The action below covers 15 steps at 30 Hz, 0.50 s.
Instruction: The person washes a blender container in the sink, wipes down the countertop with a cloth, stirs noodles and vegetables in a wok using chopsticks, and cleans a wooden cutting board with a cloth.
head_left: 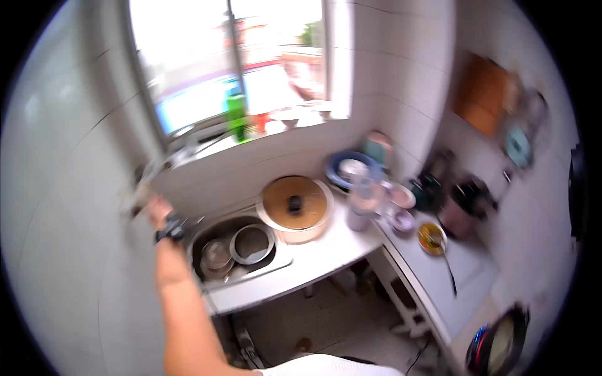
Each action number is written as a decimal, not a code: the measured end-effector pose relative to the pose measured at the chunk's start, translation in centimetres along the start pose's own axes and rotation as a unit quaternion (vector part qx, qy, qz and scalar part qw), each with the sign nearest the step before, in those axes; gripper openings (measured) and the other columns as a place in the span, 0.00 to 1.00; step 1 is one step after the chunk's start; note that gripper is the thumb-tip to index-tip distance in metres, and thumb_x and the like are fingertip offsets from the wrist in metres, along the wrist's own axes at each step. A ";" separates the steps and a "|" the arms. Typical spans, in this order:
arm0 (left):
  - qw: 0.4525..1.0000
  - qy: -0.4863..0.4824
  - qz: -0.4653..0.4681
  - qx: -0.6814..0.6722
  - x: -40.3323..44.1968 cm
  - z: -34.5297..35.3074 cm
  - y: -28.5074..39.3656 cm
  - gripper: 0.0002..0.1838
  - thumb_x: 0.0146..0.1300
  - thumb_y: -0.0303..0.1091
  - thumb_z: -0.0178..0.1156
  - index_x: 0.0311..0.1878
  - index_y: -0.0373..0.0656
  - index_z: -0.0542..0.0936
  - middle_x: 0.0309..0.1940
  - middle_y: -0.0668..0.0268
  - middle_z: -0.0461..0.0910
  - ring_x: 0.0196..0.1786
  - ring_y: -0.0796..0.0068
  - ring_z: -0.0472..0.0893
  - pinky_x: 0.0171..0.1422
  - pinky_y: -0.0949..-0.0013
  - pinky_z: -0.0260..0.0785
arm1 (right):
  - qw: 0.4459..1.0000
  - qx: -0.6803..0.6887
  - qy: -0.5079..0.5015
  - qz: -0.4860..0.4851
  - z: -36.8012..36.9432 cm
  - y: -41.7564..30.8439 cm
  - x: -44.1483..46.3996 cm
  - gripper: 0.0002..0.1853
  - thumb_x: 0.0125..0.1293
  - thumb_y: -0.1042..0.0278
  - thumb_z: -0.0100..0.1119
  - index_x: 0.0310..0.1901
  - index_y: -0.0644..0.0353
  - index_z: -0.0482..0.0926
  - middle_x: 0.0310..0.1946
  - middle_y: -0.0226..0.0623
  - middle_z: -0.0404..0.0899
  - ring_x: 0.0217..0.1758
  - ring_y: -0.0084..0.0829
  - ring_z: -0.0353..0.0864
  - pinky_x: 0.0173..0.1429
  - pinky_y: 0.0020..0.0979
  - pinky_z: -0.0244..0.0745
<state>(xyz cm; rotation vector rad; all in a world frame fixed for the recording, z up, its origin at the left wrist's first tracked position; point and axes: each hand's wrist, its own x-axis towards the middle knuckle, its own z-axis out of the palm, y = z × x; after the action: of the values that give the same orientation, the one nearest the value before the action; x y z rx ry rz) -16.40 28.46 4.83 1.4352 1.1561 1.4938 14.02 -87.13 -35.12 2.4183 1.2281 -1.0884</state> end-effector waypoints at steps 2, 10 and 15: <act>0.925 -0.058 -0.235 -0.293 6.9 -1.0 -6.1 0.16 0.59 0.45 0.47 0.27 0.42 0.74 0.23 0.66 0.72 0.27 0.73 0.71 0.30 0.67 0.66 | 0.990 0.100 -0.079 -0.059 -7.8 -8.5 -6.7 0.11 0.44 0.49 0.56 0.23 0.44 0.82 0.29 0.32 0.81 0.33 0.39 0.79 0.32 0.47 0.70; 0.991 0.074 0.036 -0.107 -3.1 2.8 7.5 0.21 0.61 0.49 0.45 0.38 0.37 0.74 0.33 0.62 0.75 0.34 0.67 0.75 0.36 0.64 0.68 | 0.990 0.077 0.095 0.076 12.3 -11.5 -12.0 0.08 0.46 0.61 0.57 0.30 0.49 0.78 0.26 0.31 0.79 0.31 0.32 0.80 0.25 0.38 0.74; 0.974 0.030 0.141 -0.177 -18.9 6.4 17.4 0.23 0.62 0.49 0.44 0.42 0.36 0.73 0.36 0.61 0.75 0.36 0.65 0.75 0.39 0.63 0.69 | 0.910 0.191 -0.063 0.362 9.4 -17.7 -15.2 0.12 0.43 0.54 0.55 0.24 0.50 0.83 0.26 0.34 0.81 0.28 0.33 0.79 0.29 0.34 0.72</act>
<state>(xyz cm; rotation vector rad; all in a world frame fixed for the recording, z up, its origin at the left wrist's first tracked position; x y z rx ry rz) -7.12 5.94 15.10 1.3504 0.6908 1.8422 -10.20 -89.85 -28.81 2.6488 0.0140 -1.2661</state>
